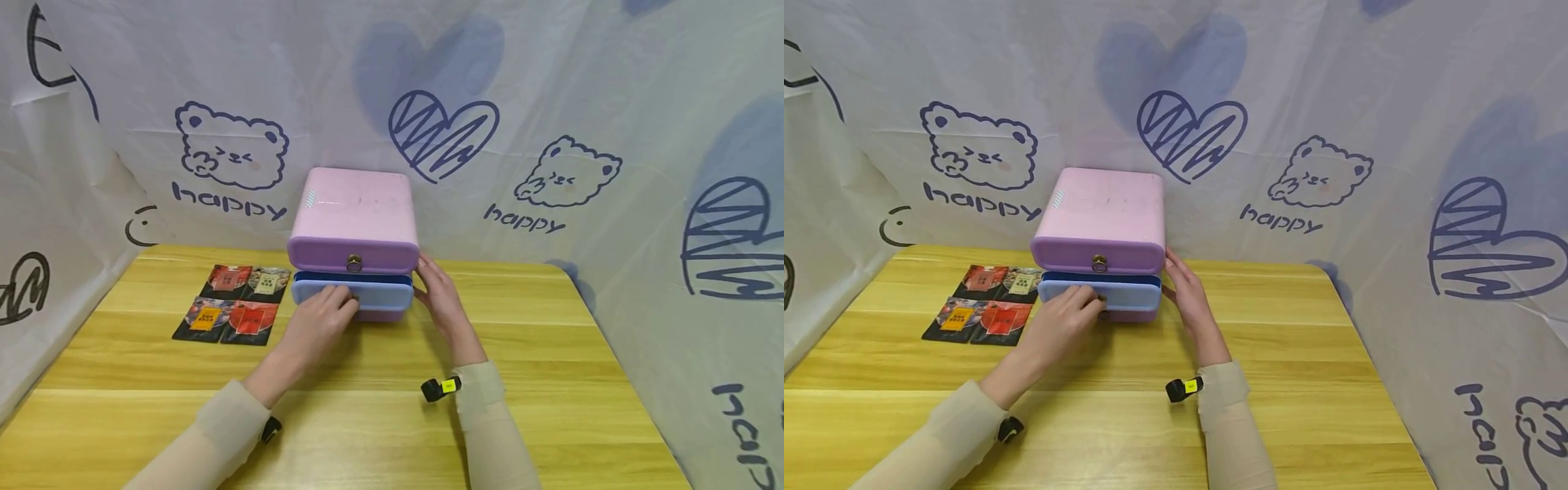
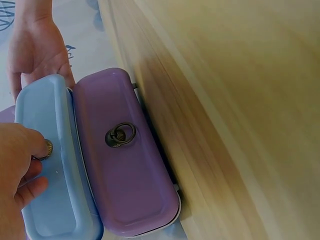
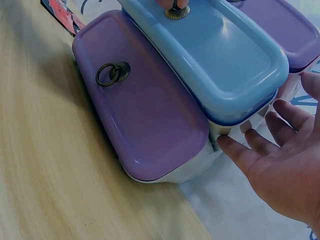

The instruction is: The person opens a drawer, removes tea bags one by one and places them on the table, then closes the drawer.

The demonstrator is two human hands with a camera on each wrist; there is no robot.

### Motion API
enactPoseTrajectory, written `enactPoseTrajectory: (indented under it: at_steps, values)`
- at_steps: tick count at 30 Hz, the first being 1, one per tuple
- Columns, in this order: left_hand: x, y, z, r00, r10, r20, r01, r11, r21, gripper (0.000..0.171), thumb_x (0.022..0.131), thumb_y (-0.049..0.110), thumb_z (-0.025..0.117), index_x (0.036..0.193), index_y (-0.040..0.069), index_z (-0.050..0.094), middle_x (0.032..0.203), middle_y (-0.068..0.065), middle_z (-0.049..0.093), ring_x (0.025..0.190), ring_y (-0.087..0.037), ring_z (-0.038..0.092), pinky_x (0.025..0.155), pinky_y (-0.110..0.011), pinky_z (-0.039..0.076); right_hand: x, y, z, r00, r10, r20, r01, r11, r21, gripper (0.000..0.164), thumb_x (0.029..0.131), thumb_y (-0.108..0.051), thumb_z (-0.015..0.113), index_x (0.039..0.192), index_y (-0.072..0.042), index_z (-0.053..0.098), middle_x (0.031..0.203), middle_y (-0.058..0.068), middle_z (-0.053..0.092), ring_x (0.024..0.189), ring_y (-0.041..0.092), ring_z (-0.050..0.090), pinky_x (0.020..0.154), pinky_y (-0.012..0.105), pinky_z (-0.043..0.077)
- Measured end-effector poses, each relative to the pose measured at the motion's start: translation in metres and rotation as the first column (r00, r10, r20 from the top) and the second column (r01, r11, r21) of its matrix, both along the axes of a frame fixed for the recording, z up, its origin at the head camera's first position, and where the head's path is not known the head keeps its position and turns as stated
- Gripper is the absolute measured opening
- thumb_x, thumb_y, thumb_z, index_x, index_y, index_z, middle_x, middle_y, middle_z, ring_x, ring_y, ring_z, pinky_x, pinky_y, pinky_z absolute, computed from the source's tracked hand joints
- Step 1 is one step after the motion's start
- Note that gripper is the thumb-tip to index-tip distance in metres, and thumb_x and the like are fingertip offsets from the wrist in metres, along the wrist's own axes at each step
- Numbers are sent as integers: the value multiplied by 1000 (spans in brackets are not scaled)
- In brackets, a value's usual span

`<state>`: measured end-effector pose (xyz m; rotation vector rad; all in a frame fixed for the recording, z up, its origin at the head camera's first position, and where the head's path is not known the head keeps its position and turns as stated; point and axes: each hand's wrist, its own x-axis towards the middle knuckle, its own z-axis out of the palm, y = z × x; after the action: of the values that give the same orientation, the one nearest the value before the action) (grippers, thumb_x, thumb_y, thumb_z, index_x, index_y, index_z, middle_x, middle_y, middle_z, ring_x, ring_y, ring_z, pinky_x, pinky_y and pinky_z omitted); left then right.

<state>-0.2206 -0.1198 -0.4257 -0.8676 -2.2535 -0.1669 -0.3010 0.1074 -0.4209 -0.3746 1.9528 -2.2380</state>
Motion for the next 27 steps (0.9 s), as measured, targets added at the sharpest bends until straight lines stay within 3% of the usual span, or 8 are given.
enactPoseTrajectory:
  at_steps: [18,27]
  values:
    - [-19,2,-1,999,45,7,-45,999,23,13,88,-1,46,88,1,58,89,-9,52,77,-22,46,61,-33,49,-1,1,-2,1000,9,4,-9,999,-42,47,93,-37,48,135,-16,44,141,1,38,122,10,34,101,45,34]
    - [-22,3,-1,998,61,-12,-61,998,18,14,88,0,45,88,2,59,88,-8,53,75,-21,45,59,-32,49,-1,1,-1,1000,12,-21,-12,999,-39,47,93,-38,48,134,-17,44,140,0,39,122,10,34,100,44,36]
